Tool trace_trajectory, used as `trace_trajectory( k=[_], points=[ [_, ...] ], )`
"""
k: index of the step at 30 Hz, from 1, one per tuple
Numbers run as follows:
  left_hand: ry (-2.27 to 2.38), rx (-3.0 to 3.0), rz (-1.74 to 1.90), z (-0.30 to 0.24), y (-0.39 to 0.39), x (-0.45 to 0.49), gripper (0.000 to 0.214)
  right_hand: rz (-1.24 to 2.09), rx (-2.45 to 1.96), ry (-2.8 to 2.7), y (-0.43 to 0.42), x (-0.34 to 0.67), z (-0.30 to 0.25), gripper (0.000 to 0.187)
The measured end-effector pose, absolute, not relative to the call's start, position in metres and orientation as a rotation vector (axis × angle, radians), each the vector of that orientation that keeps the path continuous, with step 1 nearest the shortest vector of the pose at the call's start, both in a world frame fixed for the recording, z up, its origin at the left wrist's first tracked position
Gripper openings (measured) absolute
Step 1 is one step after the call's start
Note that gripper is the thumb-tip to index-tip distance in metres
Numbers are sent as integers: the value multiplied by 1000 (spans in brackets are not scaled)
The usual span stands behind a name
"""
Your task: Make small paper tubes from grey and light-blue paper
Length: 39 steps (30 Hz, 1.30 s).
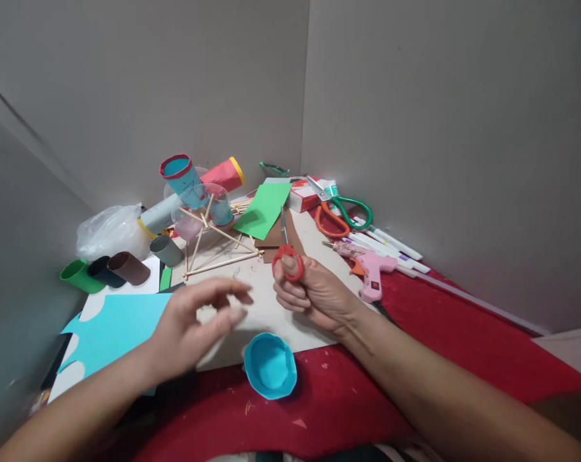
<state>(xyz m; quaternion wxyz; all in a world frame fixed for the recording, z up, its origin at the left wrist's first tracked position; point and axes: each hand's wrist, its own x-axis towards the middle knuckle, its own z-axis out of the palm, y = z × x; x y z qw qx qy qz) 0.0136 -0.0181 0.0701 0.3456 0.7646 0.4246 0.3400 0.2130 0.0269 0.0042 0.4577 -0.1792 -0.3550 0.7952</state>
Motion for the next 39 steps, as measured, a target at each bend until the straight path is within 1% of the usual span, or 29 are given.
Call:
trace_trajectory(
  k=[1, 4, 6, 7, 9, 12, 16, 19, 22, 26, 31, 35, 39],
  points=[
    [1044, 2133, 762, 70, -29, 10, 23, 1937, -449, -852, 28, 212, 4, 43],
    [870, 2518, 365, 59, -52, 5, 33, 1931, -480, -838, 29, 209, 3, 44],
    [798, 2693, 191, 47, -56, 5, 29, 1940, -506, -851, 29, 207, 2, 45],
    [756, 2758, 182, 41, -55, 4, 25, 1938, -520, -857, 29, 207, 2, 45],
    [727, 2827, 283, 33, -48, 2, 23, 1921, -545, -867, 30, 206, 2, 43],
    [850, 2785, 699, 36, -36, -8, 13, 1883, -573, -871, 30, 206, 2, 42],
    [1174, 2536, 1277, 50, -28, -25, 12, 1829, -596, -868, 29, 204, 3, 42],
    [1266, 2333, 1492, 51, -27, -32, 11, 1784, -608, -886, 25, 201, 4, 40],
    [1202, 2331, 1576, 44, -28, -35, 20, 1744, -629, -909, 22, 198, 4, 35],
    [1150, 2507, 1566, 34, -29, -34, 32, 1706, -678, -943, 19, 196, 2, 32],
    [1236, 2630, 1531, 34, -27, -24, 31, 1662, -720, -980, 17, 194, 0, 32],
    [1160, 2686, 1478, 42, -24, -10, 28, 1633, -720, -993, 16, 191, -2, 31],
    [1094, 2778, 1458, 48, -23, 2, 30, 1592, -734, -979, 18, 191, -4, 33]
  ],
)
